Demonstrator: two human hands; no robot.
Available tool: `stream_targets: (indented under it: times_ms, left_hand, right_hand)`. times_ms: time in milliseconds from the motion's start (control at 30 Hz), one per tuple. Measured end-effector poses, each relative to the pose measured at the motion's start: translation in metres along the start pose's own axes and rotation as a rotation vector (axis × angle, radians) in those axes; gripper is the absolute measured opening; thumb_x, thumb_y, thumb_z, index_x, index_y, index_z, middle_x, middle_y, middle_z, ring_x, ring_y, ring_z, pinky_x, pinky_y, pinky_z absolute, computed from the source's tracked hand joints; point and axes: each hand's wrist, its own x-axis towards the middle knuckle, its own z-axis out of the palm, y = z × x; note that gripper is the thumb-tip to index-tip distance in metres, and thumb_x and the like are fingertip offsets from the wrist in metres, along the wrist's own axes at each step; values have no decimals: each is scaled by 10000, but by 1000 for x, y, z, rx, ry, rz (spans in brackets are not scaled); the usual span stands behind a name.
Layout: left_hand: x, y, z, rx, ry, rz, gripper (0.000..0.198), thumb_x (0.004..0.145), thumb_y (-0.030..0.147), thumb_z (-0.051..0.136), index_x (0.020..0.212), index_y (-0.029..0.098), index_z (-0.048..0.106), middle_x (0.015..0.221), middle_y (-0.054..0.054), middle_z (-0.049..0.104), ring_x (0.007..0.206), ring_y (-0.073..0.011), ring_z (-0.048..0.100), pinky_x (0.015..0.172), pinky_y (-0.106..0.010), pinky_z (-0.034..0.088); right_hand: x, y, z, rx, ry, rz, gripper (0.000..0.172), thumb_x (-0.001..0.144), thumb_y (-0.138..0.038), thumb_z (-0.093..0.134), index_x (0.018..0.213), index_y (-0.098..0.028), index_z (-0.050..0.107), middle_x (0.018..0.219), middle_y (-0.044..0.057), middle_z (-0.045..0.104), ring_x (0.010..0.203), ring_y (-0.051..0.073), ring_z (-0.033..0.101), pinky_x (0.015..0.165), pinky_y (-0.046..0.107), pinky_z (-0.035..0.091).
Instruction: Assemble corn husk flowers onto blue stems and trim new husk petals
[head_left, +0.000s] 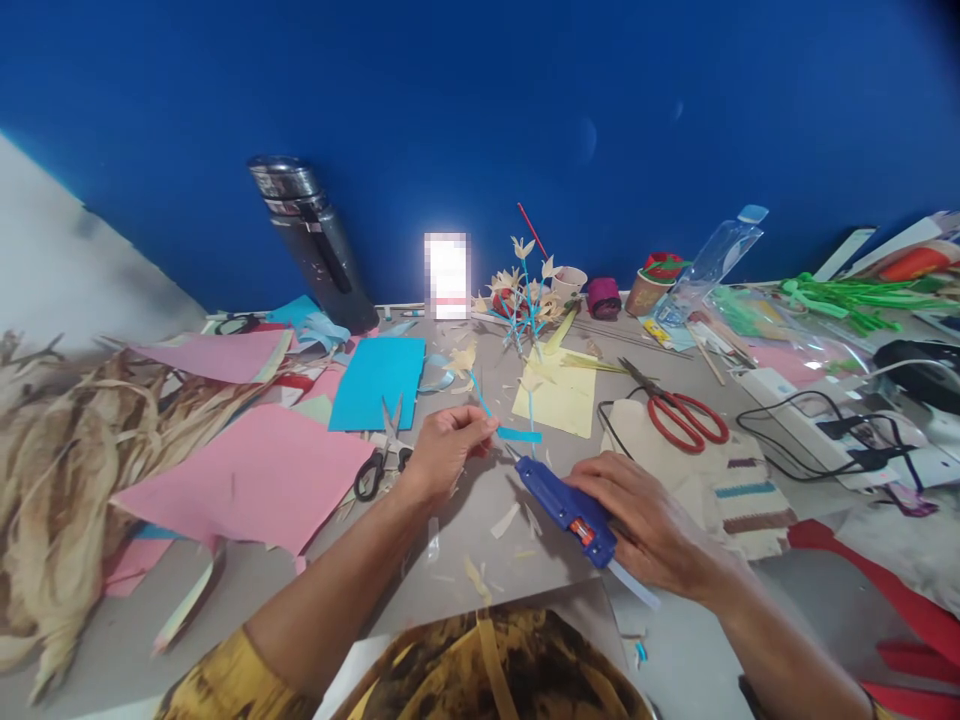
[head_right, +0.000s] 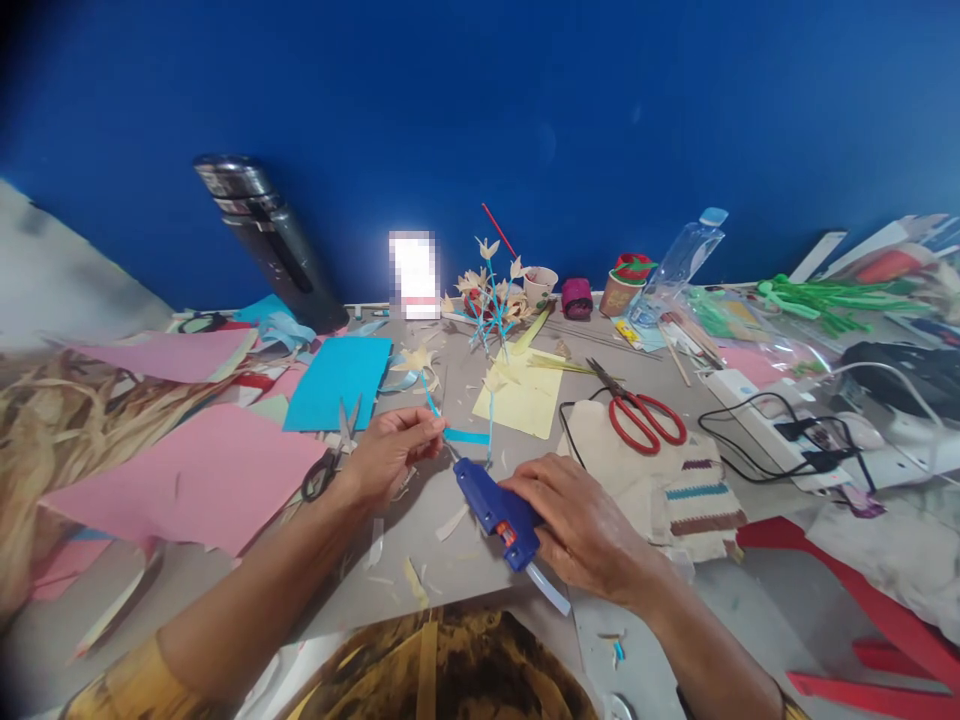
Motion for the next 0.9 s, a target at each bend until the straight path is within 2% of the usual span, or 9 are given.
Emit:
stream_targets:
  times_ms: [200, 400, 633, 900]
  left_hand:
    - [2, -1, -1, 31, -16, 14, 289, 656, 363, 769, 539, 165, 595, 520, 0, 561, 504, -88, 434, 543, -239, 329]
    - [0, 2, 1, 9, -42, 7, 284, 638, 356, 782, 534, 164, 601, 516, -4, 564, 504, -88, 430, 535, -240, 316]
    - [0, 1, 0, -6, -42, -3, 281, 635, 357, 798, 543, 162, 617, 525, -1, 561, 521, -93, 465, 550, -239, 342]
    - [2, -3, -3, -54, -33, -4, 261, 622, 336, 831, 585, 159, 643, 568, 16, 554, 569, -99, 527, 604, -233, 415]
  right_hand:
    - [3, 5, 3, -5, 39, 1, 323, 914, -137, 469, 1227, -188, 528, 1076, 128, 618, 938, 242, 578, 804, 378, 493]
    - [4, 6, 5, -17, 5, 21, 286, 928, -177, 492, 1210, -183, 539, 1055, 127, 635, 928, 244, 582, 803, 385, 486]
    - [8, -1, -2, -14, 53, 11, 209, 966, -234, 458, 1144, -189, 560, 990, 116, 660, 870, 234, 599, 756, 370, 483]
    - [9, 0, 0, -12, 16, 64, 135, 984, -278, 492, 1066, -199, 564, 919, 86, 656, 812, 215, 578, 740, 355, 438]
